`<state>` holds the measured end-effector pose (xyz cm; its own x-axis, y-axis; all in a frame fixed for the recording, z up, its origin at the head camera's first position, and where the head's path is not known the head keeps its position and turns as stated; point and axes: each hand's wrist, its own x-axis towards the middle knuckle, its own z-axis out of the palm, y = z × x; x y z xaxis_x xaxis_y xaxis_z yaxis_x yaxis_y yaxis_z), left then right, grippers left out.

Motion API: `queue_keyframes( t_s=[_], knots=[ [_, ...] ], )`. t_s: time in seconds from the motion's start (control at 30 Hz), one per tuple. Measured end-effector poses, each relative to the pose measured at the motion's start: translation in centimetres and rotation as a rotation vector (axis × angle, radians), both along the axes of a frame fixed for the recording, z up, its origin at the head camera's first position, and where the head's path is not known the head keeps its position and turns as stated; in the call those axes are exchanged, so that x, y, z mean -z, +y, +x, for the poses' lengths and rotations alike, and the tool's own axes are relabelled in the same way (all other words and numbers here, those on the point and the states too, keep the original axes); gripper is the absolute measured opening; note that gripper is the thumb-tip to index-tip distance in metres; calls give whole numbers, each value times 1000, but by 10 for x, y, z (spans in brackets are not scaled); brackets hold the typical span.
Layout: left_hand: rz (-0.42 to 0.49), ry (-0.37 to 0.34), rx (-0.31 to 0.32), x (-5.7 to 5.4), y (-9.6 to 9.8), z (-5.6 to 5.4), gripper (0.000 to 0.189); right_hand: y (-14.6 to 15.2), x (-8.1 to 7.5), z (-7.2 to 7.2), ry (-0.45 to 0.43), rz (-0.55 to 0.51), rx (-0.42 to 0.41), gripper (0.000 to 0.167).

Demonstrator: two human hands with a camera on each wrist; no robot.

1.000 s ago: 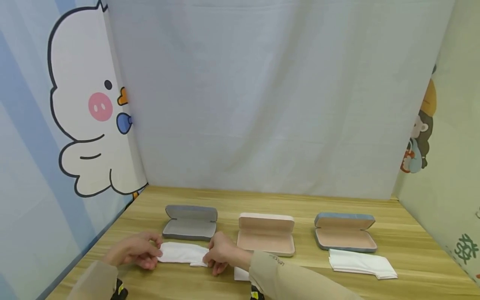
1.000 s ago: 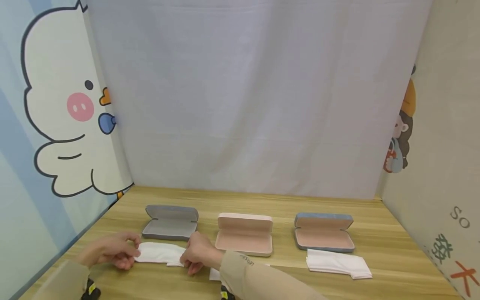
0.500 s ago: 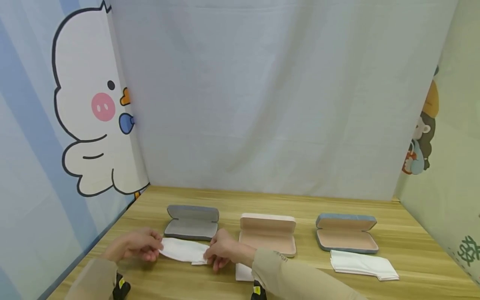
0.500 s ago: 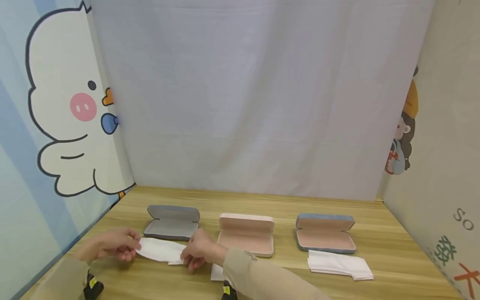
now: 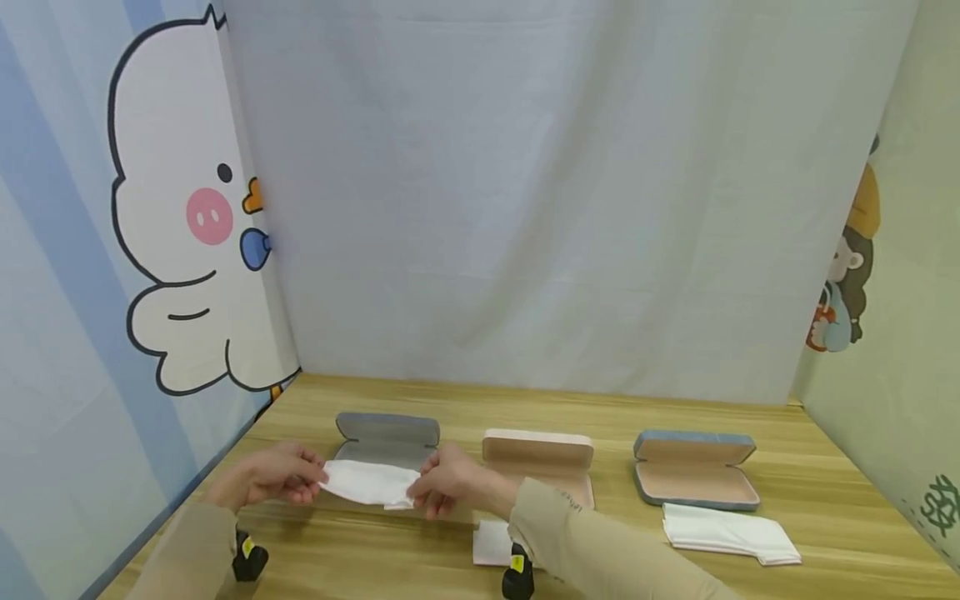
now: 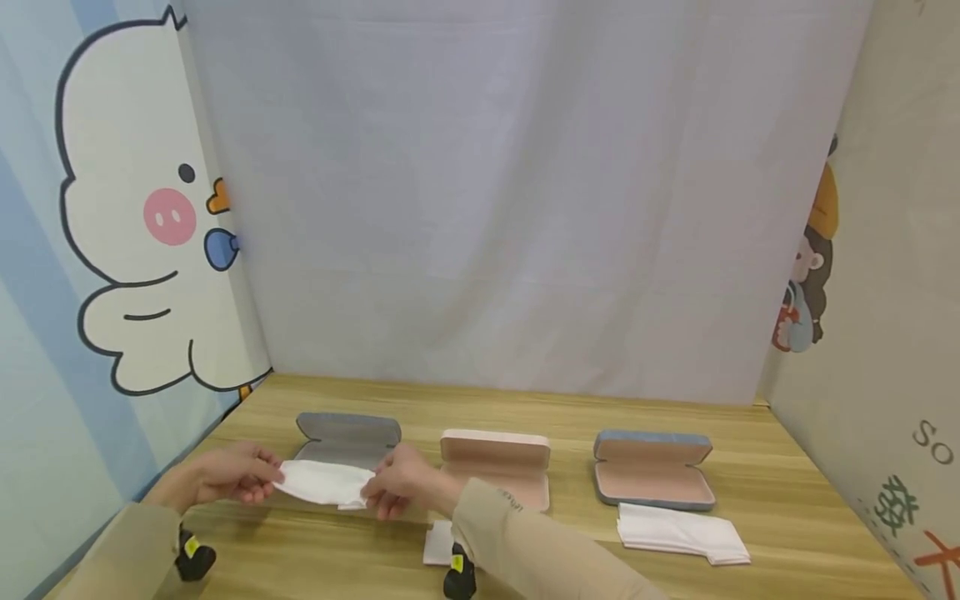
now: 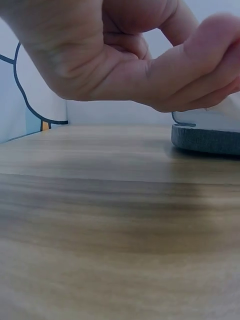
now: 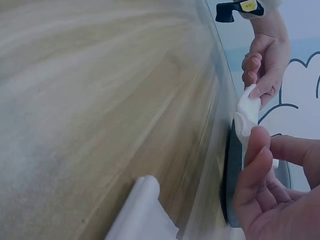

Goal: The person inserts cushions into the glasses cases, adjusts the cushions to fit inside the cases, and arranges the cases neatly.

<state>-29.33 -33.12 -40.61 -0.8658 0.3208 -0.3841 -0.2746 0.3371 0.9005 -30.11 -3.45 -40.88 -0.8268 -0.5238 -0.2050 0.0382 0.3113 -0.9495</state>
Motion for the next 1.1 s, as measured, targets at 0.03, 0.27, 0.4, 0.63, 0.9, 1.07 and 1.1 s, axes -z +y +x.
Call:
queue_keyframes(
  t_s=[0.03,0.27,0.4,0.63,0.9,1.07,1.1],
  knots=[
    [7,0,-1,0,-1,-1,13,0,-1,-1,-5,-12,-3,25],
    [32,17,-9,-1,-6,-5,10,2,-3,-7,-31,-53,11,23],
    [42,33,-8,-1,-7,-9,11,2,-6,-10,-28,-64,33,20],
    [56,67,-25,0,-3,-19,11,0,-8,-21,-27,-59,68,19],
    [35,119,-74,0,6,-28,7,-6,1,-30,3,-60,132,17],
    [6,139,-106,4,10,-31,10,-8,5,-32,25,-52,171,17],
    [0,143,-114,5,11,-31,11,-9,6,-32,26,-52,179,16]
  ],
)
